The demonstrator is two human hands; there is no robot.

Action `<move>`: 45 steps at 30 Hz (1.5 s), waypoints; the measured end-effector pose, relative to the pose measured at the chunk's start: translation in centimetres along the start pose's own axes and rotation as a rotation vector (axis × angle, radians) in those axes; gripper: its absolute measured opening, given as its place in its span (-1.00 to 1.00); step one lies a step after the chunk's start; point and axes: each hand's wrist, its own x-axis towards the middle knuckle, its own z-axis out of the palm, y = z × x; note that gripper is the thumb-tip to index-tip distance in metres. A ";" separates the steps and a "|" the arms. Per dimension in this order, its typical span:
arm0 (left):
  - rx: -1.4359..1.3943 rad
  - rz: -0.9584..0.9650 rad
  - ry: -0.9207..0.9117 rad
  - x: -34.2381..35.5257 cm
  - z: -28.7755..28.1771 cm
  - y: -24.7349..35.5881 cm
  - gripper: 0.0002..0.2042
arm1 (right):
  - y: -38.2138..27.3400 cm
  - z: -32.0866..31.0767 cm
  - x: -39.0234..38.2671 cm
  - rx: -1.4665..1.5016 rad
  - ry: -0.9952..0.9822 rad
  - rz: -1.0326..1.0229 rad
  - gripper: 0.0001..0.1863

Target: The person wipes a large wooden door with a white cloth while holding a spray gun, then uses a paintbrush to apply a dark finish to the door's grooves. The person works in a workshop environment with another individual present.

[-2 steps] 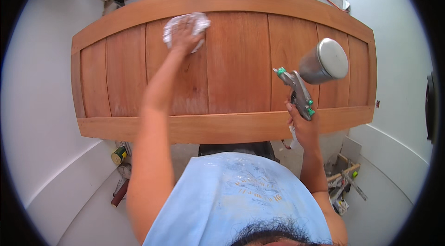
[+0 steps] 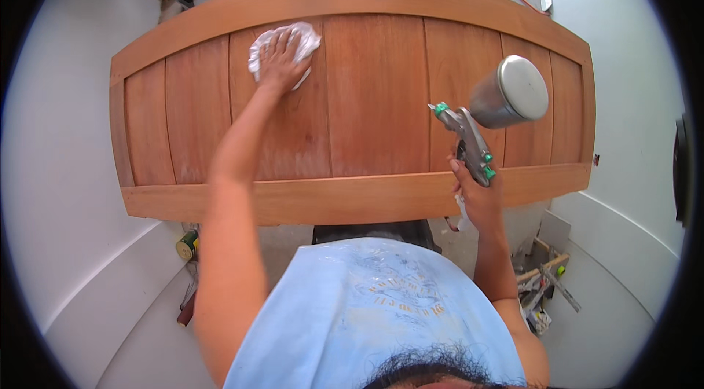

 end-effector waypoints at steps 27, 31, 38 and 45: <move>-0.249 1.293 -0.731 -9.6 -2.1 -0.3 -0.36 | 4.6 5.3 -3.9 0.088 0.035 0.339 -0.37; -0.227 1.290 -0.535 -6.4 -0.5 12.6 -0.46 | 4.1 5.2 -4.5 0.123 0.052 0.400 -0.37; -0.263 1.123 -0.221 -4.3 3.8 25.7 -0.50 | 4.2 4.7 -4.3 0.116 -0.019 0.337 -0.36; 0.038 0.814 -0.494 -5.3 -0.9 1.2 -0.31 | 7.4 3.6 -3.9 0.113 -0.111 0.253 -0.36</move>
